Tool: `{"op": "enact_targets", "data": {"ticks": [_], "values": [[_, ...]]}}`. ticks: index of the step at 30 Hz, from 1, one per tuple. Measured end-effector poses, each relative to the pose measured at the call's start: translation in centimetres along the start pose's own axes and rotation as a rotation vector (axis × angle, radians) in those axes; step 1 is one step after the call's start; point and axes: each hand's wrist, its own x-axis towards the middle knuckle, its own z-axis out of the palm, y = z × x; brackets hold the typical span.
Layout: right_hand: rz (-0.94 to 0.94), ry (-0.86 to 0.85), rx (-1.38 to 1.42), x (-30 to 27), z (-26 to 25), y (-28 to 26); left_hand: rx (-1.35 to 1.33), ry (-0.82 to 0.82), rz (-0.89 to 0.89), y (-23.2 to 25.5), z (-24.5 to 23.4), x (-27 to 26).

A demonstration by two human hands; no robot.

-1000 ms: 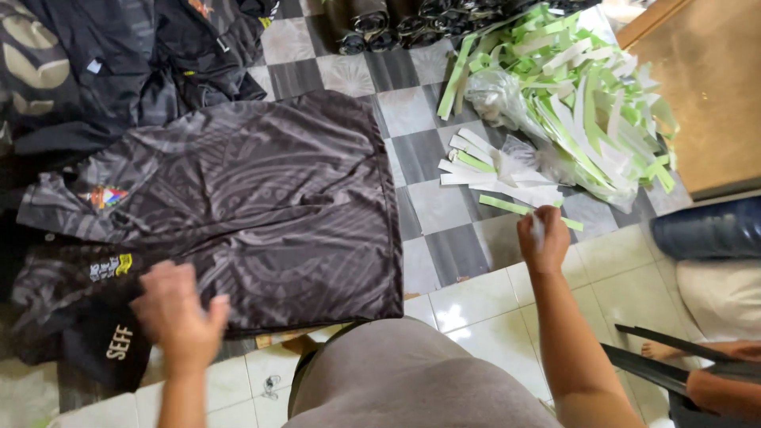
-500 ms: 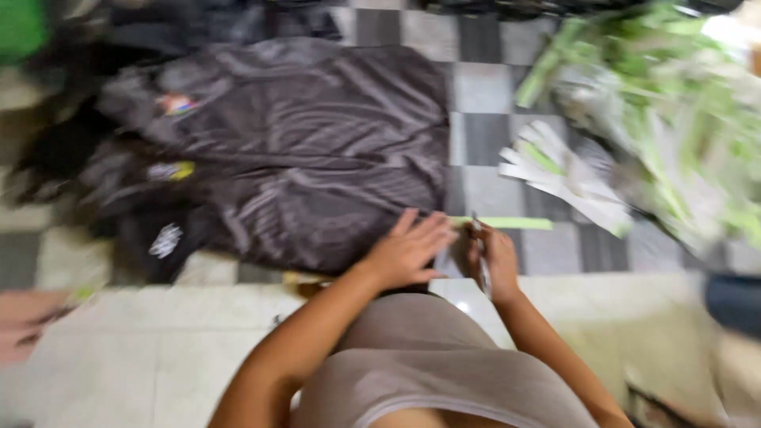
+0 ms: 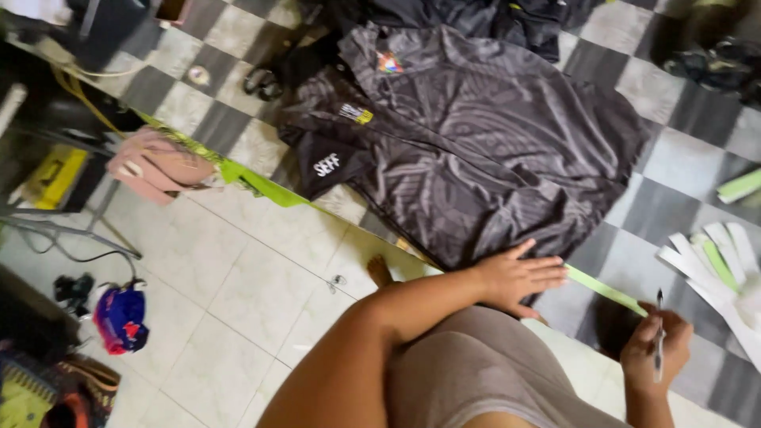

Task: Folding a jersey, rolling it into a cylinder, and securing it with a paper label and tape.

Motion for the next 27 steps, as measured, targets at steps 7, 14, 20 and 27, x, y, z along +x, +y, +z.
{"op": "enact_targets", "data": {"ticks": [7,14,20,27], "values": [[0.172,-0.094,0.936,4.6,2.0,-3.6,-0.163,0.063,0.137,-0.8,-0.2,0.1],[0.255,-0.132,0.735,5.4,0.9,-9.9,-0.251,-0.118,0.057,-0.3,-2.4,0.3],[0.124,-0.074,0.627,5.3,3.5,-6.3,-0.204,-0.139,0.061,-0.5,-2.9,0.2],[0.108,-0.031,0.512,4.7,4.3,-5.6,-0.187,-0.109,0.065,-0.4,-2.5,0.2]]}}
